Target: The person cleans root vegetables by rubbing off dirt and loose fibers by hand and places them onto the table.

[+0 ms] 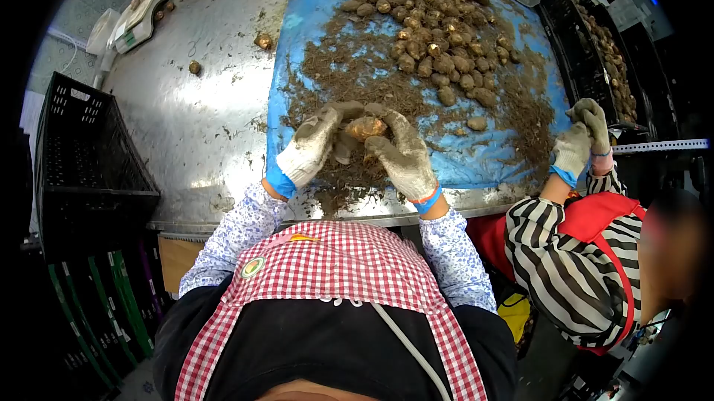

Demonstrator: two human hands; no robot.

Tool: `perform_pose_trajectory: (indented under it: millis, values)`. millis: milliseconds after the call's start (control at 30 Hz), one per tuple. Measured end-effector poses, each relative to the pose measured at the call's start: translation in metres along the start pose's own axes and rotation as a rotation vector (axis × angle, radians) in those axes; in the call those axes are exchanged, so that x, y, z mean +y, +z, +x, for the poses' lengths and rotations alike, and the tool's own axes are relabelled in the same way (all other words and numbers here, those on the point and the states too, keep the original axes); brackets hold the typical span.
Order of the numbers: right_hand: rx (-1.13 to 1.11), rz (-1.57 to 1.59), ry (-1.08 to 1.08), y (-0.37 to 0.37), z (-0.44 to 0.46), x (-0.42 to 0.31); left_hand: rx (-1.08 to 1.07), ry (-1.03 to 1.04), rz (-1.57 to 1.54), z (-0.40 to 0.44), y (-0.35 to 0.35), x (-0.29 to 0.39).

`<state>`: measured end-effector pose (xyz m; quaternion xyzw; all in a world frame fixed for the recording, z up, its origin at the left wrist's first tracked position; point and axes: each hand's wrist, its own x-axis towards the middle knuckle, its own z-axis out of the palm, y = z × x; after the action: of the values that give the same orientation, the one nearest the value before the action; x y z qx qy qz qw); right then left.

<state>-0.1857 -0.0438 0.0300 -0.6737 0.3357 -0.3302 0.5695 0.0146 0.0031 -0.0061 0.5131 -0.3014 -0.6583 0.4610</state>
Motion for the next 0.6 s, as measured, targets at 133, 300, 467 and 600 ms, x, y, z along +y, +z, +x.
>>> perform_pose_trajectory:
  millis: [133, 300, 467, 600]
  values:
    - [0.212, 0.751, 0.220, 0.006, -0.002, 0.028, 0.013, 0.174, 0.016, -0.008, 0.029, 0.012]
    - [0.188, -0.196, 0.067, -0.006, 0.014, 0.024, 0.129, 0.371, 0.191, -0.002, 0.035, 0.014]
    - [0.160, 0.323, 0.286, 0.008, 0.025, 0.001, 0.089, 0.399, 0.121, 0.001, 0.020, 0.009]
    - [0.004, -0.191, 0.111, 0.016, 0.031, 0.017, 0.133, 0.535, 0.410, 0.029, 0.002, -0.005]
